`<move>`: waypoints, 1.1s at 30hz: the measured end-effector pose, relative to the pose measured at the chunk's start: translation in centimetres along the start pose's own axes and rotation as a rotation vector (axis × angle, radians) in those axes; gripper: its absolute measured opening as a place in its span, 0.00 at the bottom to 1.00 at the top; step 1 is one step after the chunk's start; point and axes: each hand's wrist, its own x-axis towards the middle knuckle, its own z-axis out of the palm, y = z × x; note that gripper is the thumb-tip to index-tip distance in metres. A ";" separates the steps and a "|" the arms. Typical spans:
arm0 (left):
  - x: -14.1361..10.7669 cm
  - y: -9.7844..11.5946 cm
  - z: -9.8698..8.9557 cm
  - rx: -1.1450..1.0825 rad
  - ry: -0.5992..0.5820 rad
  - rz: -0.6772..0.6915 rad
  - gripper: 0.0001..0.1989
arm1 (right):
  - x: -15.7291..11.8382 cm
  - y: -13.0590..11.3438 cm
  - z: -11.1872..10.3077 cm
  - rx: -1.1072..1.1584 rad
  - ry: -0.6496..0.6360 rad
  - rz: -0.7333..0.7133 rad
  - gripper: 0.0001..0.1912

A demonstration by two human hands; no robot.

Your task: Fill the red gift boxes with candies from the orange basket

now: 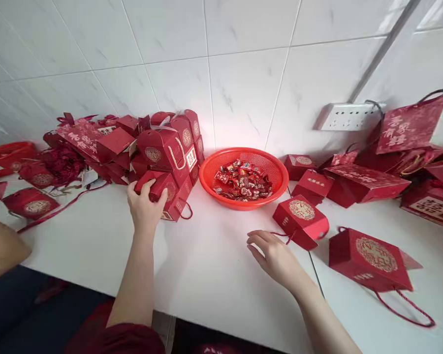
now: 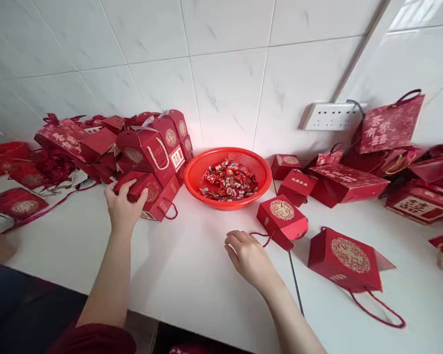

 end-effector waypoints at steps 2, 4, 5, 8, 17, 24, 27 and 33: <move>-0.3 0.5 0.2 -0.019 0.024 0.021 0.27 | 0.2 0.0 -0.1 -0.004 -0.015 0.002 0.06; -0.5 0.9 0.3 -0.045 0.038 0.040 0.29 | 0.4 0.0 -0.2 -0.005 -0.023 0.007 0.06; -0.6 1.0 0.4 -0.063 0.036 0.048 0.31 | 0.5 0.0 -0.3 -0.006 -0.024 0.010 0.06; -0.9 1.1 0.8 -0.116 0.051 0.066 0.39 | 0.7 0.1 -0.4 -0.003 -0.024 0.022 0.07; -4.2 -0.9 5.9 -0.169 0.202 0.032 0.60 | 0.6 0.1 -0.3 0.006 -0.044 0.030 0.06; -3.9 -3.4 6.7 -0.187 0.231 0.031 0.59 | 0.7 -0.1 -0.4 -0.010 -0.086 0.043 0.06; -4.0 -3.8 6.3 -0.182 0.252 0.049 0.58 | 0.7 -0.1 -0.3 -0.016 -0.106 0.052 0.06; -4.2 -3.6 5.8 -0.155 0.245 0.029 0.59 | 0.7 0.0 -0.2 -0.022 -0.116 0.074 0.06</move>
